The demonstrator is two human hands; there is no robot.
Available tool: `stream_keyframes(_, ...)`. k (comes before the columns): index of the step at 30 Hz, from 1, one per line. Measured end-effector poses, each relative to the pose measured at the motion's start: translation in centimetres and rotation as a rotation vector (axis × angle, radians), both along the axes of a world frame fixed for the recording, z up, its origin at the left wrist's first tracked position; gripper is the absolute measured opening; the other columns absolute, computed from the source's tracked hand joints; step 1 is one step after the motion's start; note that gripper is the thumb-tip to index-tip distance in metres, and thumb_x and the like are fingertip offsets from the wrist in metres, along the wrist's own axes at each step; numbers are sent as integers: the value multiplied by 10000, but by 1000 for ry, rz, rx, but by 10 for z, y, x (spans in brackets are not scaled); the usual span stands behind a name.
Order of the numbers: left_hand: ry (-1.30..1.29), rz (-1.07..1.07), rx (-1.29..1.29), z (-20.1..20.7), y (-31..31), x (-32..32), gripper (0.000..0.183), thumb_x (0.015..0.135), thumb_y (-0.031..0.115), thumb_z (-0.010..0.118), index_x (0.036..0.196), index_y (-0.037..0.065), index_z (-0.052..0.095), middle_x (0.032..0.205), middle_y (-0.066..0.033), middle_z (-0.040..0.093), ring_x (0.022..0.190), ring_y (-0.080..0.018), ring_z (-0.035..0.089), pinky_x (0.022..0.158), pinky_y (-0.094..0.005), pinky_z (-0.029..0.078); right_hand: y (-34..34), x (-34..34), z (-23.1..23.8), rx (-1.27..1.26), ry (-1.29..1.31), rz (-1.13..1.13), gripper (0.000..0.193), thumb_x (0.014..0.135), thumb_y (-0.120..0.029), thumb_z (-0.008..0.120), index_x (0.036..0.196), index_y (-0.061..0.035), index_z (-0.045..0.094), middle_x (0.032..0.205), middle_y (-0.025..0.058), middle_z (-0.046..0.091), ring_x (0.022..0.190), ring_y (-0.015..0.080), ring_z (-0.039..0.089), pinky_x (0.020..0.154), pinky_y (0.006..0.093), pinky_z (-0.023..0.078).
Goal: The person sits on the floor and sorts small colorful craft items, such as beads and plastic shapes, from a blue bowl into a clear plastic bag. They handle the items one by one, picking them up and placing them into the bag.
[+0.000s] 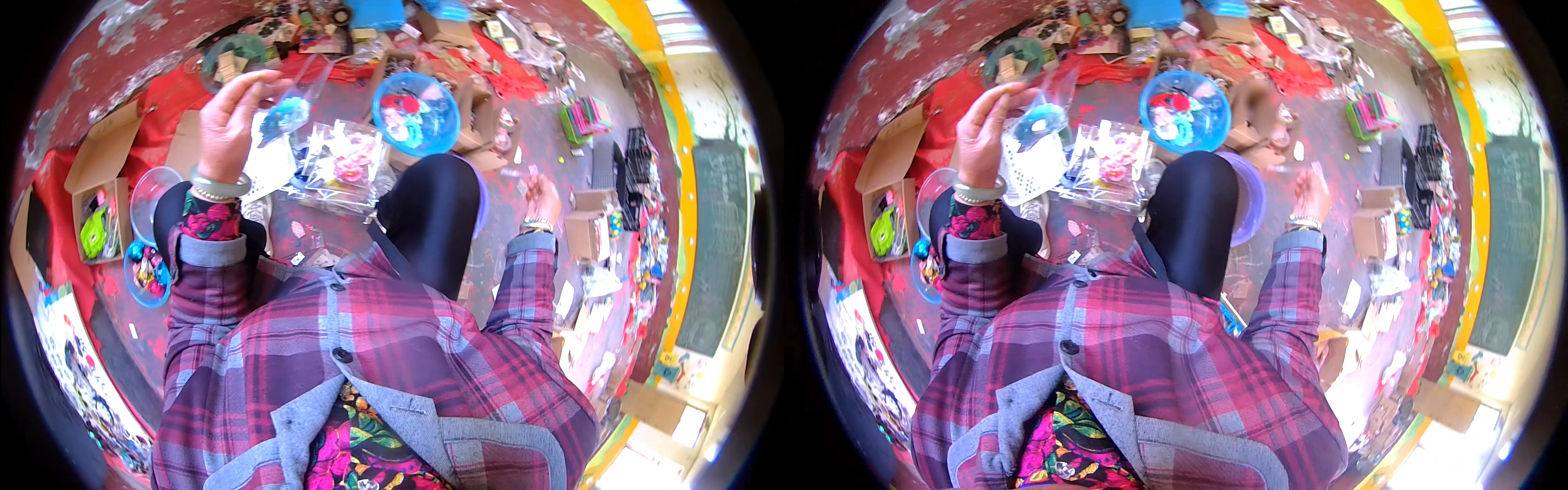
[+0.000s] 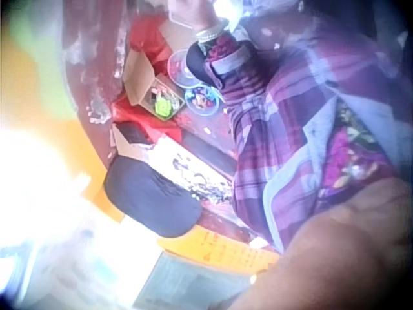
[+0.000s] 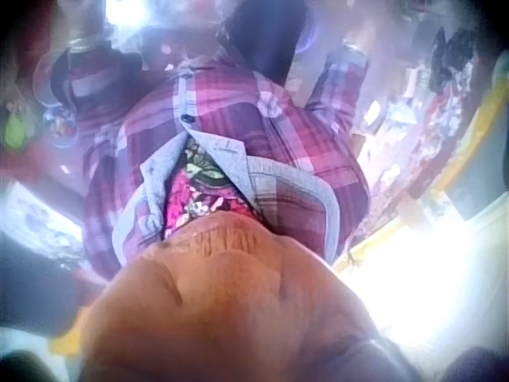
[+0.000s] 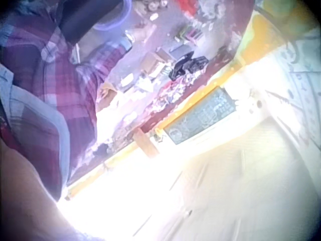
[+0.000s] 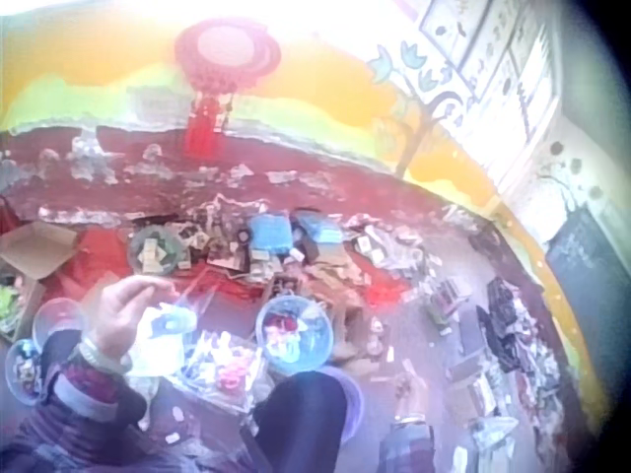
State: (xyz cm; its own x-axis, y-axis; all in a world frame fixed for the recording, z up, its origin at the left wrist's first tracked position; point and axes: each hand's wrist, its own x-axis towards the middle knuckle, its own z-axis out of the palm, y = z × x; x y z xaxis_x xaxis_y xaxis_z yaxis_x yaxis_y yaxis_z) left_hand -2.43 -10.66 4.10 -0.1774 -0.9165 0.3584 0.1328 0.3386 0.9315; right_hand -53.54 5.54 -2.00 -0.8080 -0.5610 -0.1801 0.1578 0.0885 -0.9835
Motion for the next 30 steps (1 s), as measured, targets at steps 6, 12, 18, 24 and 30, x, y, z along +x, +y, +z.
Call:
stream_keyframes(6, 30, 11, -10, -12, -5, -4, 228, 928, 94, 450, 1075, -18, 582, 970, -102, 650, 863, -117, 601, 766, -225, 461, 197, -109, -85, 1311, 880, 86, 208, 784, -257, 533, 761, -93, 659, 748, 131, 649, 683, 231, 633, 579, 346, 474)
stream_keyframes(12, -47, 58, -11, -9, -2, 2, 233, 933, 111, 450, 1086, -10, 579, 972, -98, 646, 874, -122, 595, 776, -232, 465, 265, -72, -124, 1674, 1078, 523, 250, 781, -304, 523, 922, -137, 644, 880, 111, 654, 835, 267, 633, 715, 375, 486)
stream_keyframes(18, -86, 79, -26, -11, -2, 2, 235, 936, 114, 448, 1089, -6, 578, 966, -97, 646, 877, -133, 600, 780, -239, 469, 292, -81, -163, 1701, 525, 984, 627, 643, -308, 719, 1208, -106, 536, 1314, 121, 449, 1209, 282, 429, 960, 341, 382)
stream_keyframes(24, -51, 70, -64, -15, -1, -1, 235, 937, 114, 445, 1089, -9, 576, 971, -100, 644, 888, -139, 604, 786, -242, 471, 333, -176, -160, 1635, 460, 749, 557, 753, -342, 643, 1233, -107, 488, 1201, 114, 511, 1098, 252, 493, 872, 364, 409)
stream_keyframes(30, -98, 74, -44, -2, 5, 10, 235, 939, 106, 440, 1096, -11, 569, 978, -109, 640, 905, -149, 604, 792, -250, 475, 228, -70, -59, 967, -160, 226, 622, 788, -464, 607, 1281, -131, 424, 1096, 63, 577, 1074, 214, 501, 819, 418, 414)
